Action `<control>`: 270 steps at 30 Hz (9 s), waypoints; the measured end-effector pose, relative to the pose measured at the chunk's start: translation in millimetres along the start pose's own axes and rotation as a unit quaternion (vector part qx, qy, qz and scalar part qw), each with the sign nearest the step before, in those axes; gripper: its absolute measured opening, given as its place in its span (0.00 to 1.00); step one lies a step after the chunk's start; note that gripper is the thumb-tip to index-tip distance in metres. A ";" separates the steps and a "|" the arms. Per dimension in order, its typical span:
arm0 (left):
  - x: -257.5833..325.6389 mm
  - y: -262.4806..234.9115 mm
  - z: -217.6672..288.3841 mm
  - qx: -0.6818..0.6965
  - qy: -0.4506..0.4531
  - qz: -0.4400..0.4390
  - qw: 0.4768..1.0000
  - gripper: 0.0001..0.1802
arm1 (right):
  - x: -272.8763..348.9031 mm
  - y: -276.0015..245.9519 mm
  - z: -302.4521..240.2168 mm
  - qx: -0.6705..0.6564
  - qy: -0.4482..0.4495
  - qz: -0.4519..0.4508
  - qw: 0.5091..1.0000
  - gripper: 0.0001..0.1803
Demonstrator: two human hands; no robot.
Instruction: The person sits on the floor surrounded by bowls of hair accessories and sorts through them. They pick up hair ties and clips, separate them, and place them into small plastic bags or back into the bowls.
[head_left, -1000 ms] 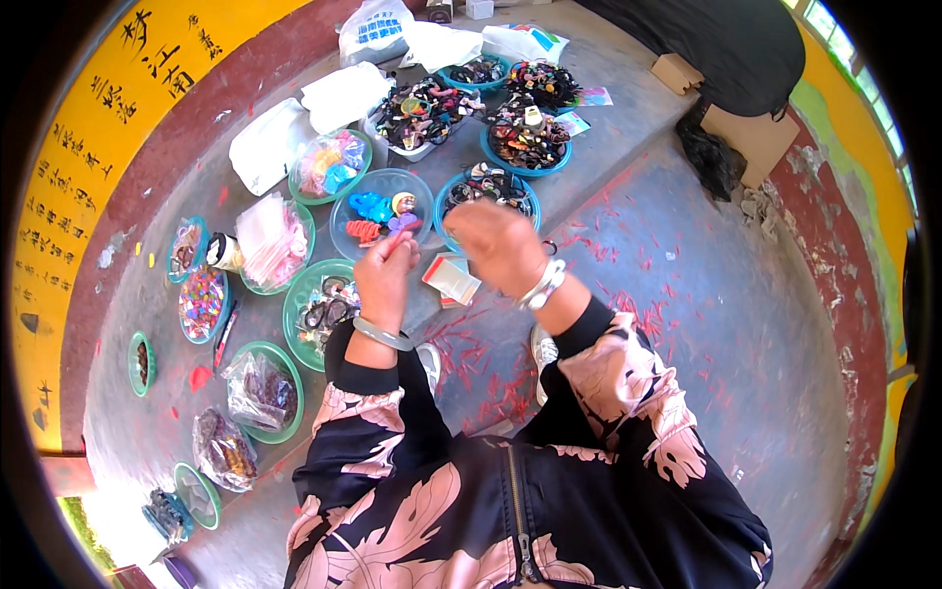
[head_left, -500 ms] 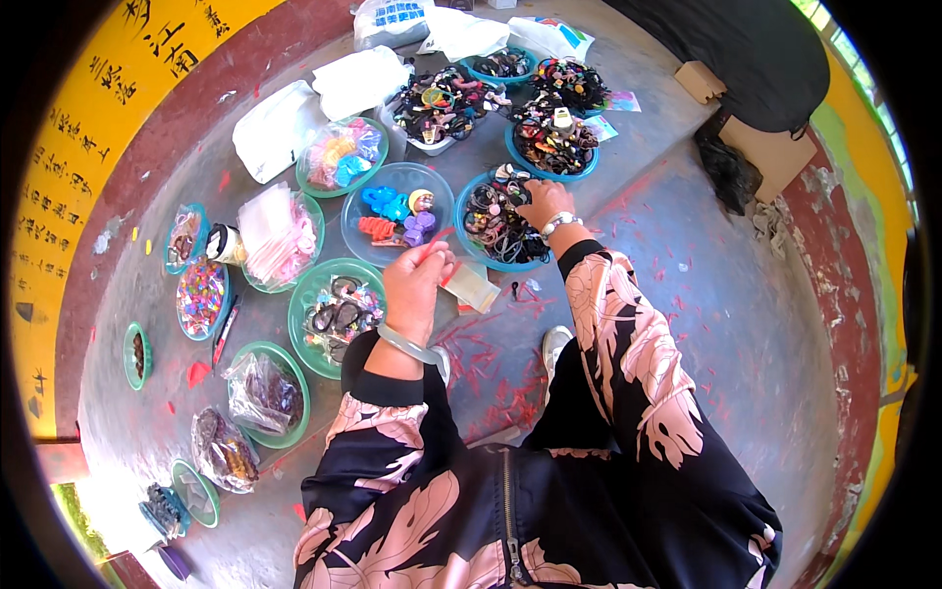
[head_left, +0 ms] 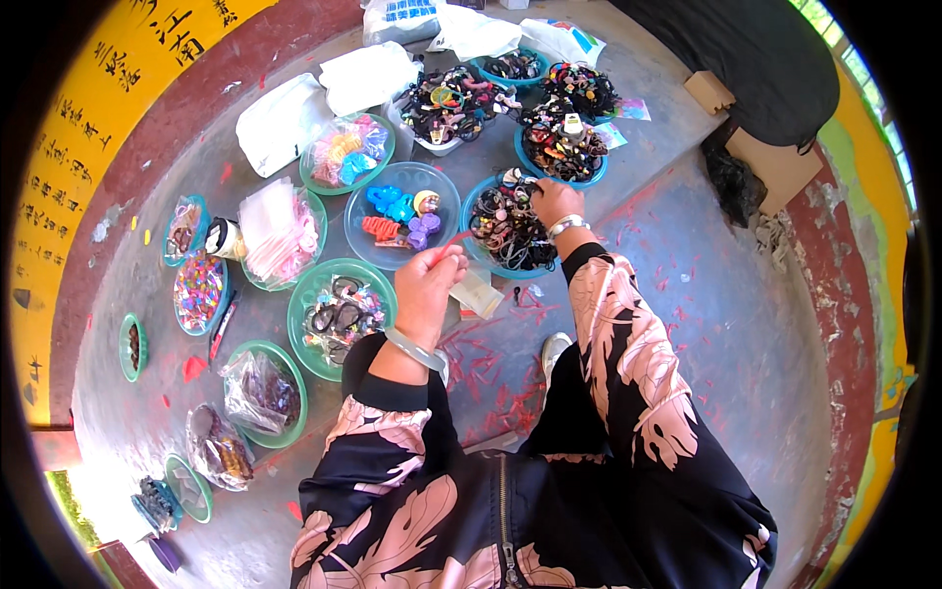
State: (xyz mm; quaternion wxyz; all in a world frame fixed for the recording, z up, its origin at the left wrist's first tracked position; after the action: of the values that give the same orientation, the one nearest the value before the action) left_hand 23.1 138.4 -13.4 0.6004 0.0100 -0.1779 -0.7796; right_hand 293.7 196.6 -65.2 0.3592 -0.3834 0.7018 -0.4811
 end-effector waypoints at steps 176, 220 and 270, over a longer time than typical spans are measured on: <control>4.2 32.2 -8.6 0.007 0.017 -0.160 0.987 0.18 | 139.0 -130.0 -112.0 -0.190 -0.225 -0.001 0.956 0.16; 6.9 15.5 -8.5 -0.007 -0.085 -0.050 0.995 0.09 | 132.5 -109.7 -99.4 -0.448 -0.161 -0.211 0.854 0.08; 12.5 31.6 -7.4 0.031 -0.076 -0.132 0.988 0.16 | 153.1 -144.4 -116.3 -0.293 -0.363 -0.010 0.884 0.14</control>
State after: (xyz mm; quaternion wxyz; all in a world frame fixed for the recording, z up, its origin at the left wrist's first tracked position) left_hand 50.8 117.8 -8.7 0.4766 -0.0074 -0.2447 -0.8443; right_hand 151.4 72.7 83.9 0.4548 -0.6263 0.6276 -0.0842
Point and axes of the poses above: each hand's wrist, its own x-axis away from the middle knuckle, its own y-axis out of the palm, z = x × y, the point moved 7 cm from there along -x, towards the middle knuckle, and after that the axes turned 3 degrees about y, right-handed, at the moved point
